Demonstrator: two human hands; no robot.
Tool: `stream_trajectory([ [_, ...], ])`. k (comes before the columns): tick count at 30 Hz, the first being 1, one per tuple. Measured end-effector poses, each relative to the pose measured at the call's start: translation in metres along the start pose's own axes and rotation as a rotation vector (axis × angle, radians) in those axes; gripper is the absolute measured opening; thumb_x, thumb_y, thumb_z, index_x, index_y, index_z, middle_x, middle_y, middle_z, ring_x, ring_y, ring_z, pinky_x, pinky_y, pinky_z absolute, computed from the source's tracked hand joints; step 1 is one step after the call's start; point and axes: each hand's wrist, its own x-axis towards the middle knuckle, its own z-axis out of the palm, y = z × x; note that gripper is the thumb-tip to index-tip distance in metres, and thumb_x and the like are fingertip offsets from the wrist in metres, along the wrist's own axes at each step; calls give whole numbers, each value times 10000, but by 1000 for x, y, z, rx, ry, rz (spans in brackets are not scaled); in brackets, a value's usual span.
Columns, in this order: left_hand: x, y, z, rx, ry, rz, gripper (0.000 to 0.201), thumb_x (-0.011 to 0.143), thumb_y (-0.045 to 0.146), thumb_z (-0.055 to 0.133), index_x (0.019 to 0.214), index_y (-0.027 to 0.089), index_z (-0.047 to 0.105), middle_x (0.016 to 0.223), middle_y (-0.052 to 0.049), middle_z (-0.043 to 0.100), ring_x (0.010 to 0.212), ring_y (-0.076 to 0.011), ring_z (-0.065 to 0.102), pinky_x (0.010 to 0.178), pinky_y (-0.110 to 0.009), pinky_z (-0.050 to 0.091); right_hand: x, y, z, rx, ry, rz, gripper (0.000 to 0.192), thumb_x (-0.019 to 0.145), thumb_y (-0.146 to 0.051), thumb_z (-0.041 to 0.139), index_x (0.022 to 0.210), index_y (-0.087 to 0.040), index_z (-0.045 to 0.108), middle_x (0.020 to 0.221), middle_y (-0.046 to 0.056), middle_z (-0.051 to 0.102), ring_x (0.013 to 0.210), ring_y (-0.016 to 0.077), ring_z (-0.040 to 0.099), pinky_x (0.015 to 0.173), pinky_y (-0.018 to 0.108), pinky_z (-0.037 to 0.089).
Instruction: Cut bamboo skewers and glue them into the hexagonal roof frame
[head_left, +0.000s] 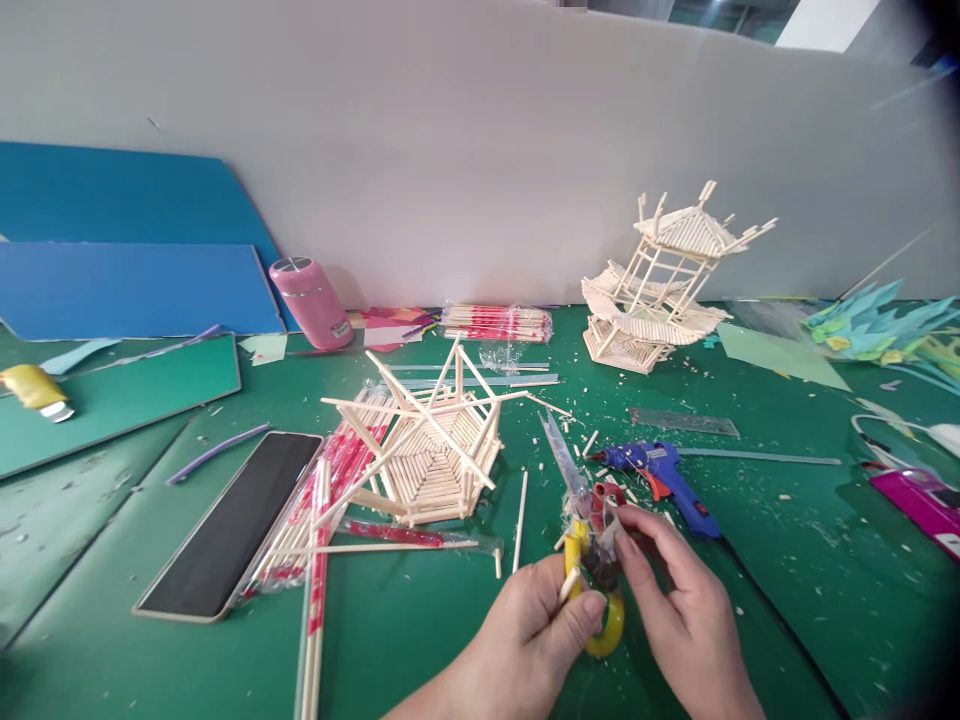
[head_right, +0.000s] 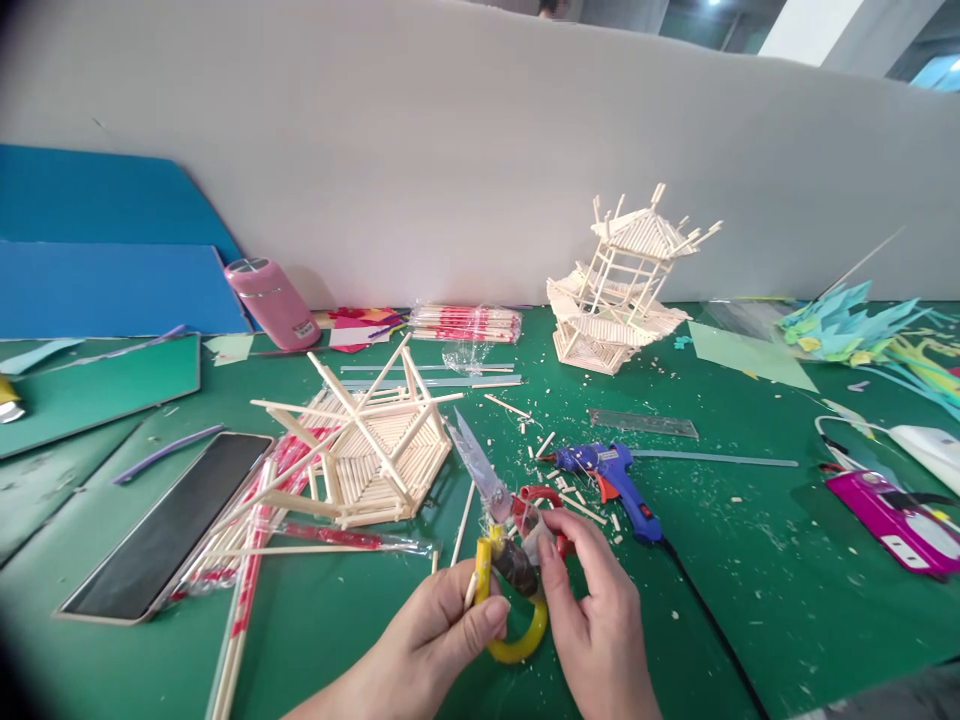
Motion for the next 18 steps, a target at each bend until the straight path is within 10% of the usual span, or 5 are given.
stream_trajectory([
  [8,4,4,3,-85,-46,57,425,785,559,504,677,151,453,678,5,392,628,-118,325,599,-237,310,-10,6,-6,22,-318,-9,637,839,-315,491,1384,-233,171,1416,107,344,1267,237,359,982,388,392],
  [18,-23,6,-13,83,157,-45,420,863,545,354,956,154,478,671,36,354,613,-118,325,563,-238,290,-1,17,-16,-139,-210,141,532,781,-471,530,1202,-199,350,1013,125,654,839,225,671,687,269,553],
])
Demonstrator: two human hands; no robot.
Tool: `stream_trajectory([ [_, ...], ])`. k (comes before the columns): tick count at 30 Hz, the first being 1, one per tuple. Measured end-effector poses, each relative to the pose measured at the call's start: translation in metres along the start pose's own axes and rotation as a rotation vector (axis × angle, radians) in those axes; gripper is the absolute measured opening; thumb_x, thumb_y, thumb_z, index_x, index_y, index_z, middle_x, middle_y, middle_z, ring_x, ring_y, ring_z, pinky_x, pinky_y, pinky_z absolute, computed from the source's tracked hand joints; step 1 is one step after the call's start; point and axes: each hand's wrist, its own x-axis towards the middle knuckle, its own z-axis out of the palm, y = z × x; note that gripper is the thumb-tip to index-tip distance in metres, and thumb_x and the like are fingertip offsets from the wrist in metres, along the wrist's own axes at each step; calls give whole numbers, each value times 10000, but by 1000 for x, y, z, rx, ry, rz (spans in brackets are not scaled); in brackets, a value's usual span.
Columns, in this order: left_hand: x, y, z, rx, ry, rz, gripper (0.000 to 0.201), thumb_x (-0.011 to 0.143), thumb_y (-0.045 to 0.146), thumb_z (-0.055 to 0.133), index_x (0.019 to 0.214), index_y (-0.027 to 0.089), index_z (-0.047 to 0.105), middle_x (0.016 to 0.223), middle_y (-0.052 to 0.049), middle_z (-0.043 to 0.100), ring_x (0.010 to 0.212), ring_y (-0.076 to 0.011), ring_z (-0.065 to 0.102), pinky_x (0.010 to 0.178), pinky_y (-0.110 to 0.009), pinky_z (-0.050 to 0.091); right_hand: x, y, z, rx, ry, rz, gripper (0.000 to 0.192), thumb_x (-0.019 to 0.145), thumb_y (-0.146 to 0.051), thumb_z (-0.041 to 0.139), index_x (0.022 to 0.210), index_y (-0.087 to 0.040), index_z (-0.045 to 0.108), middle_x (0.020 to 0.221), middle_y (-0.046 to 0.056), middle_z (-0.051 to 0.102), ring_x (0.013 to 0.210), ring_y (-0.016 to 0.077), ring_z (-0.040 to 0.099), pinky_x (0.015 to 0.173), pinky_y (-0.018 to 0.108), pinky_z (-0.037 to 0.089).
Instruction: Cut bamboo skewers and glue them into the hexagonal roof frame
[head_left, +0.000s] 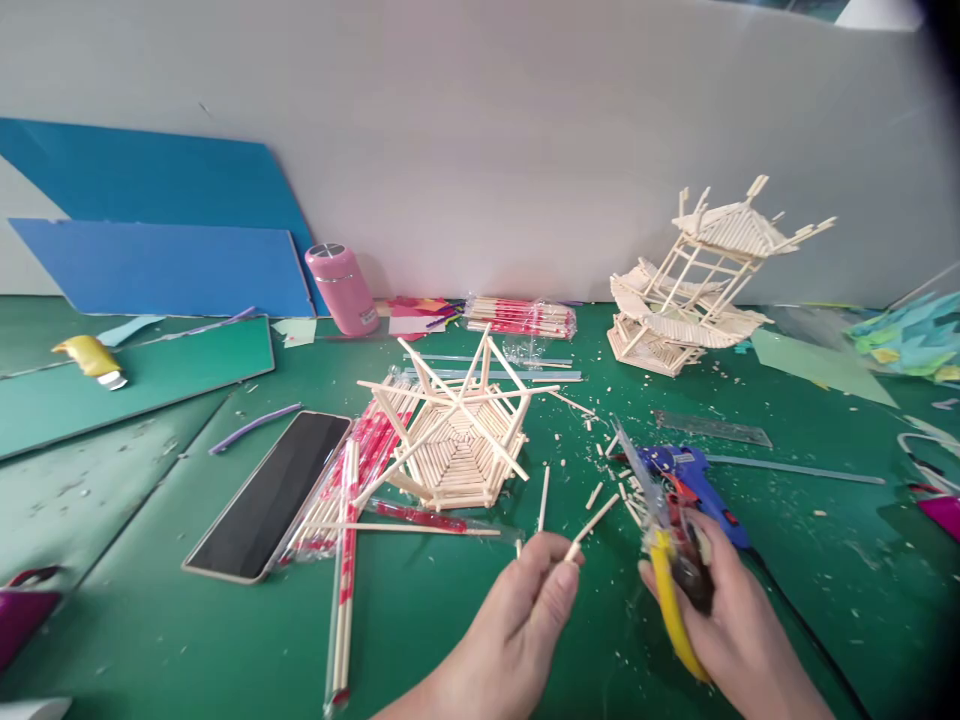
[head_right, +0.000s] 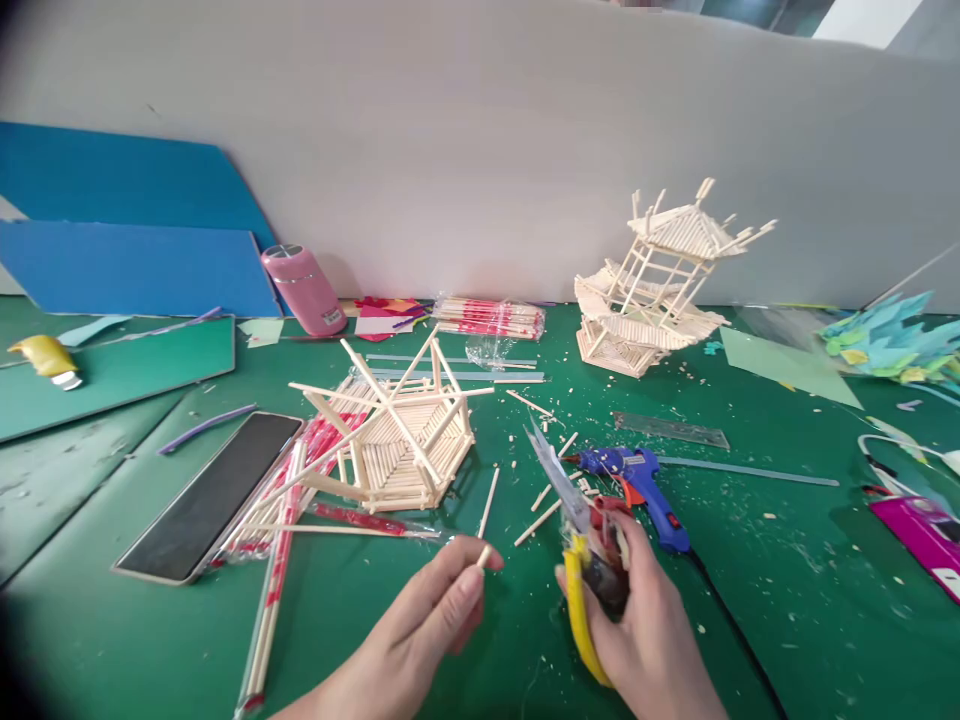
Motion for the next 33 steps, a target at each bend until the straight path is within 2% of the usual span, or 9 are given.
stream_trajectory([
  [2,-6,-3,-7,-60,46,-12,394,885,515,334,951,161,493,638,45,338,592,-114,318,544,-235,278,-9,13,-5,-104,-36,-28,595,765,-503,534,1236,-207,322,1032,138,652,861,245,669,677,277,559],
  [5,-8,-8,-13,-120,81,17,356,888,480,373,891,161,529,587,60,308,556,-105,292,513,-234,243,-22,24,-7,-271,-101,-199,687,745,-497,556,1296,-224,250,1086,154,638,914,275,653,693,292,561],
  [8,-8,-11,-17,-137,127,30,326,877,458,426,897,165,569,574,61,322,539,-98,285,502,-234,229,-27,20,-4,-349,-119,-395,769,711,-450,587,1325,-192,201,1011,170,668,856,301,668,607,272,578],
  [12,-9,-11,-23,-123,156,38,300,882,419,445,901,166,605,560,65,306,514,-88,248,472,-233,200,-29,12,2,-447,-132,-486,894,648,-421,629,1355,-142,158,1048,209,648,841,319,669,604,304,584],
  [19,-12,-10,-29,-62,152,212,263,912,319,417,744,166,549,588,43,404,542,-91,330,506,-211,274,-33,-4,4,-501,-268,-347,771,710,-347,563,1325,-125,155,1135,186,605,953,276,636,719,298,563],
  [26,-15,-11,-35,161,161,300,206,918,226,397,854,169,584,756,-1,512,666,-118,396,625,-211,353,-26,-23,6,-471,-291,-339,706,698,-326,552,1276,-122,202,1075,187,631,896,266,656,670,281,572],
  [33,-19,-15,-37,253,230,389,186,911,188,397,819,167,558,748,-10,557,683,-127,476,642,-200,389,-31,-20,7,-476,-357,-276,756,730,-376,564,1311,-137,143,1141,179,598,977,262,623,747,284,552],
])
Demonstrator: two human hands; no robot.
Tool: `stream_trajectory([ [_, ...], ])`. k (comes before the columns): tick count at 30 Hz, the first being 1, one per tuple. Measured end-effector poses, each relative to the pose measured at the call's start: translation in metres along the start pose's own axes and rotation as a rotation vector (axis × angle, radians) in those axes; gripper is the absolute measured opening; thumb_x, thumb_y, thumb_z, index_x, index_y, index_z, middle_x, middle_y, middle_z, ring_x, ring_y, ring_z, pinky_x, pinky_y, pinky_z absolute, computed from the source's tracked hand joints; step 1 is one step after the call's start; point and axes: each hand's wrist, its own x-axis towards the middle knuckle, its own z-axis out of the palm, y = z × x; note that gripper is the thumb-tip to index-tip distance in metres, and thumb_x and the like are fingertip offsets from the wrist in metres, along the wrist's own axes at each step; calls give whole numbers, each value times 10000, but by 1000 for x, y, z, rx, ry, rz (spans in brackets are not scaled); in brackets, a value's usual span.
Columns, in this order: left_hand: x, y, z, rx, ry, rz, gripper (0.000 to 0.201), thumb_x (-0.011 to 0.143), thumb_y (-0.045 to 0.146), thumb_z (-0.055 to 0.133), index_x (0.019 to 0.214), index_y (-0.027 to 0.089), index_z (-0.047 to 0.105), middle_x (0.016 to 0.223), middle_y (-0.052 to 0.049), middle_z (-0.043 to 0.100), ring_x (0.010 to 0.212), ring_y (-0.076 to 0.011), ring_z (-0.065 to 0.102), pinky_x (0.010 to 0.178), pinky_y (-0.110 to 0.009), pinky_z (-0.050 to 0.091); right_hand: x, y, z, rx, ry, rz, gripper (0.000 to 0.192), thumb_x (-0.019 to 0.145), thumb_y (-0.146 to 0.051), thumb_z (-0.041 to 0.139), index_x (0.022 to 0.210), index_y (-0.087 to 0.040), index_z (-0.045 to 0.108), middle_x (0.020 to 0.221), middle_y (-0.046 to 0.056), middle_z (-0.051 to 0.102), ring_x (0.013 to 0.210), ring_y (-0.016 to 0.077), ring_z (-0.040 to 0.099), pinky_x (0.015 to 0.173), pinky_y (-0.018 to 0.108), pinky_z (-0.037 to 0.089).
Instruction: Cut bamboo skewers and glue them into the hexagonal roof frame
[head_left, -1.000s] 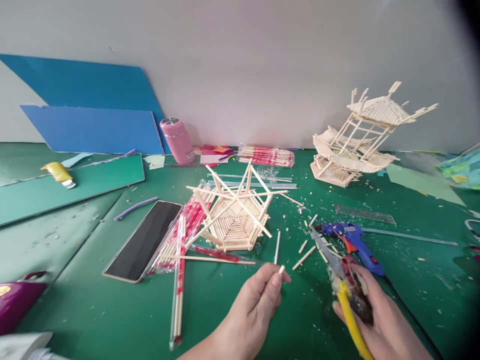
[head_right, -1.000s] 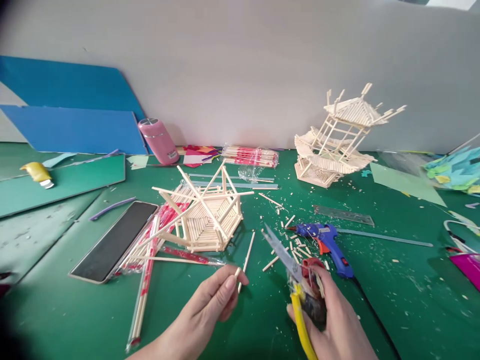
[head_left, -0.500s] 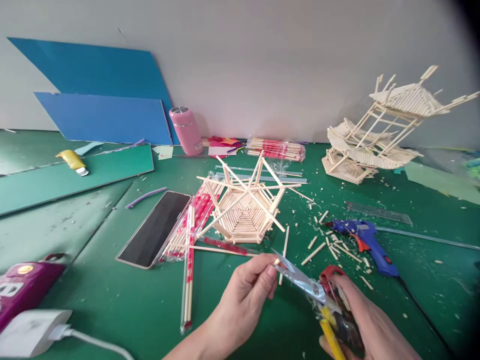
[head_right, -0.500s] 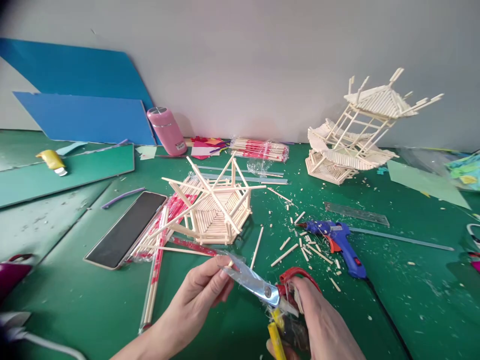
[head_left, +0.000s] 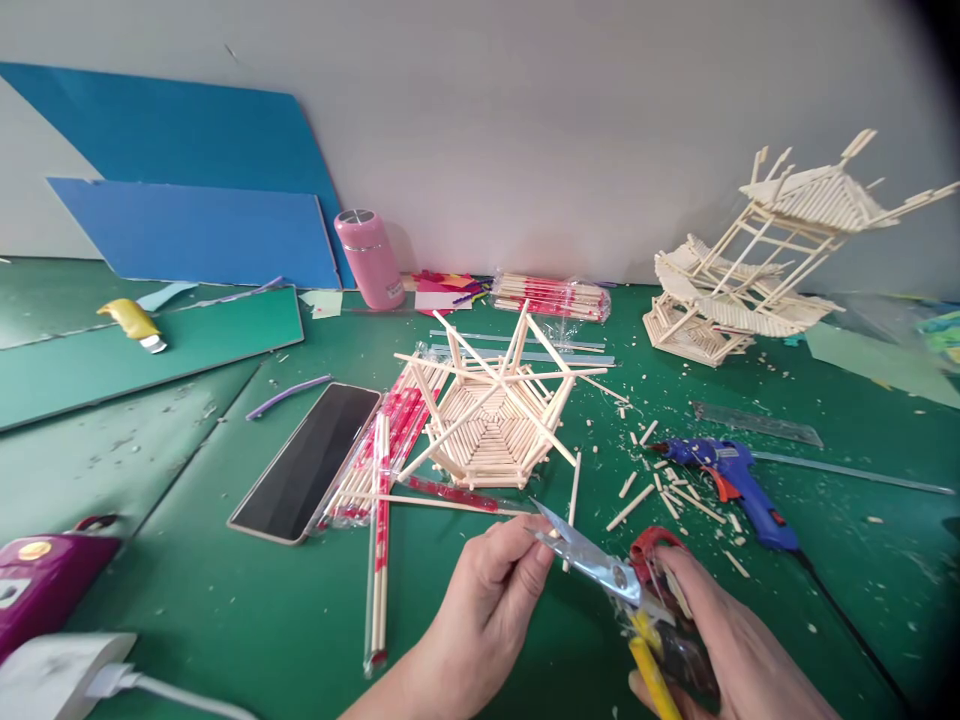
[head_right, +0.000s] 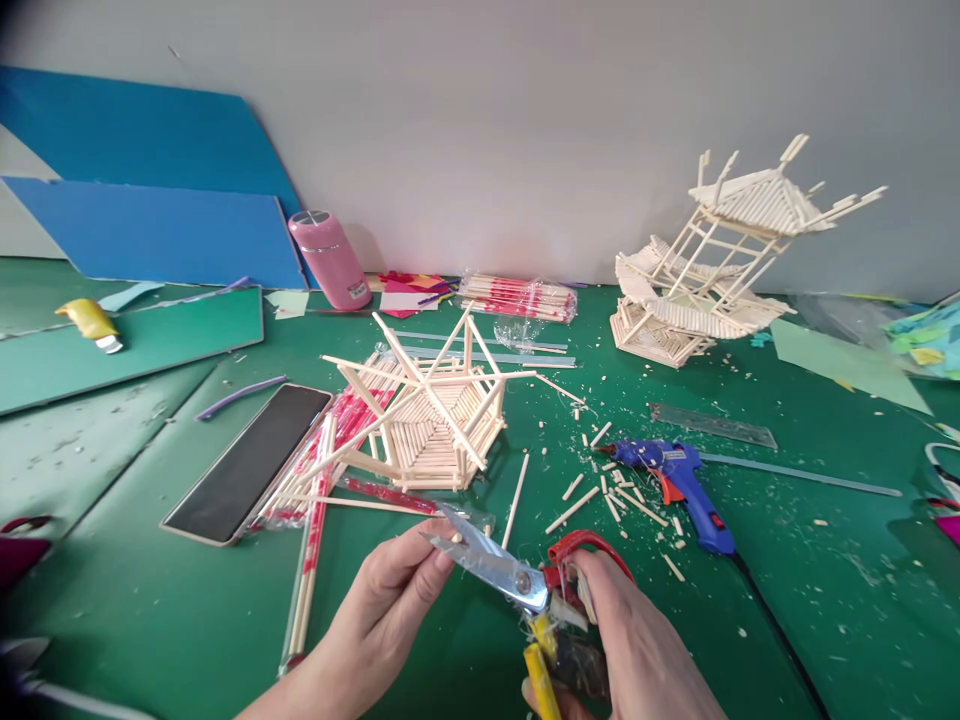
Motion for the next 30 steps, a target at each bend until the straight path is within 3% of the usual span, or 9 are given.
stream_trajectory([
  [16,0,-2,0,-13,7,30,189,902,175,407,753,172,523,680,16,459,642,-115,424,612,-196,367,2,-4,7,201,-68,117,733,679,-301,584,1298,-159,218,1107,144,610,980,257,617,771,289,543],
  [23,2,-3,-1,-55,-1,-6,207,911,207,397,747,172,519,682,20,444,615,-107,357,585,-200,348,12,-17,-9,362,-112,164,568,662,-293,575,1159,-211,314,1070,130,613,993,266,611,594,220,566],
  [30,1,-2,-1,5,5,-4,227,910,228,402,736,163,533,662,12,470,599,-110,382,568,-202,361,11,-21,-9,408,-111,177,507,665,-294,554,1121,-207,351,1004,107,629,944,248,628,587,221,553],
])
